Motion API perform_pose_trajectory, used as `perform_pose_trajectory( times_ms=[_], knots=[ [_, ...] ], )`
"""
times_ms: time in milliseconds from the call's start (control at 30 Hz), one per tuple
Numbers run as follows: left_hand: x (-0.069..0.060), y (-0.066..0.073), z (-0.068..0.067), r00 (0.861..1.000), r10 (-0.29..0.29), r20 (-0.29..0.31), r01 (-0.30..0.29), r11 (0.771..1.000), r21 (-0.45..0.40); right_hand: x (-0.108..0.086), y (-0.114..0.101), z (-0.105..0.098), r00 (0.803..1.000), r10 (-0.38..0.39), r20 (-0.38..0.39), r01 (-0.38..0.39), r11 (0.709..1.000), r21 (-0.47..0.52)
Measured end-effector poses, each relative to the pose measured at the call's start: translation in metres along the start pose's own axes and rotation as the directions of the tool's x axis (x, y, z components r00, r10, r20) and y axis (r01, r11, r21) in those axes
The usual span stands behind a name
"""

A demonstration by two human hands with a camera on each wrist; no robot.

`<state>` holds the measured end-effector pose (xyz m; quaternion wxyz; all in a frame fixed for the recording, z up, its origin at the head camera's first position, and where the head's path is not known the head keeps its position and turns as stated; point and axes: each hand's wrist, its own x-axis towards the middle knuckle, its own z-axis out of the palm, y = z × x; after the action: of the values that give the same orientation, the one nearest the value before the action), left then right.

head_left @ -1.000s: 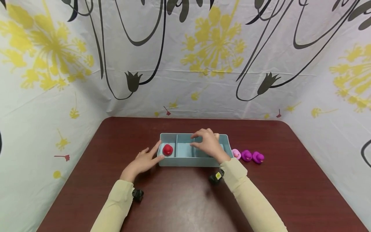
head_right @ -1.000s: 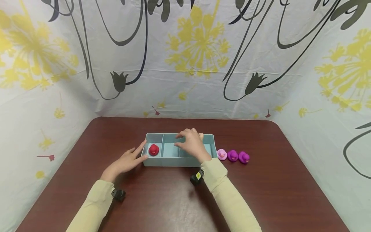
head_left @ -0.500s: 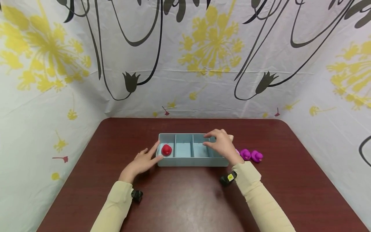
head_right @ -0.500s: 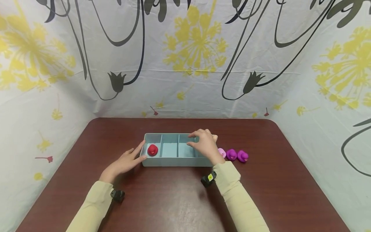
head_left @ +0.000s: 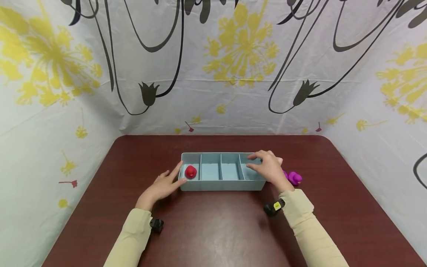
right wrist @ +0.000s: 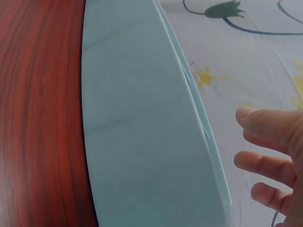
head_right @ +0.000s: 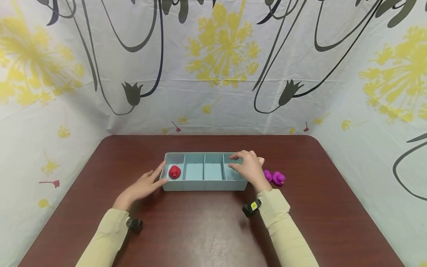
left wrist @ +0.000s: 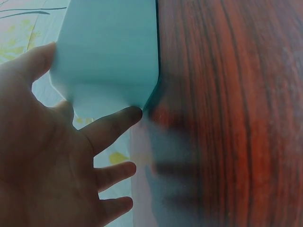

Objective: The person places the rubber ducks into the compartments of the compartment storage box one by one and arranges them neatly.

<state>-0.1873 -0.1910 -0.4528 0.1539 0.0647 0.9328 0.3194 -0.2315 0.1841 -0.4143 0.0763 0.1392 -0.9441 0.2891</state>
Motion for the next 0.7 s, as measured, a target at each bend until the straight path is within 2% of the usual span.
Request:
perform_pose_trajectory(
  times_ms=[333, 700],
  knots=[
    [0.002, -0.004, 0.001, 1.000, -0.007, 0.012, 0.007, 1.000, -0.020, -0.013, 0.027, -0.023, 0.997, 0.071, -0.040, -0.072, 0.996, -0.044],
    [0.003, -0.004, 0.001, 1.000, 0.001, 0.024, -0.001, 1.000, -0.027, -0.033, 0.065, -0.056, 0.991, 0.135, -0.007, -0.135, 0.987, -0.091]
  ],
)
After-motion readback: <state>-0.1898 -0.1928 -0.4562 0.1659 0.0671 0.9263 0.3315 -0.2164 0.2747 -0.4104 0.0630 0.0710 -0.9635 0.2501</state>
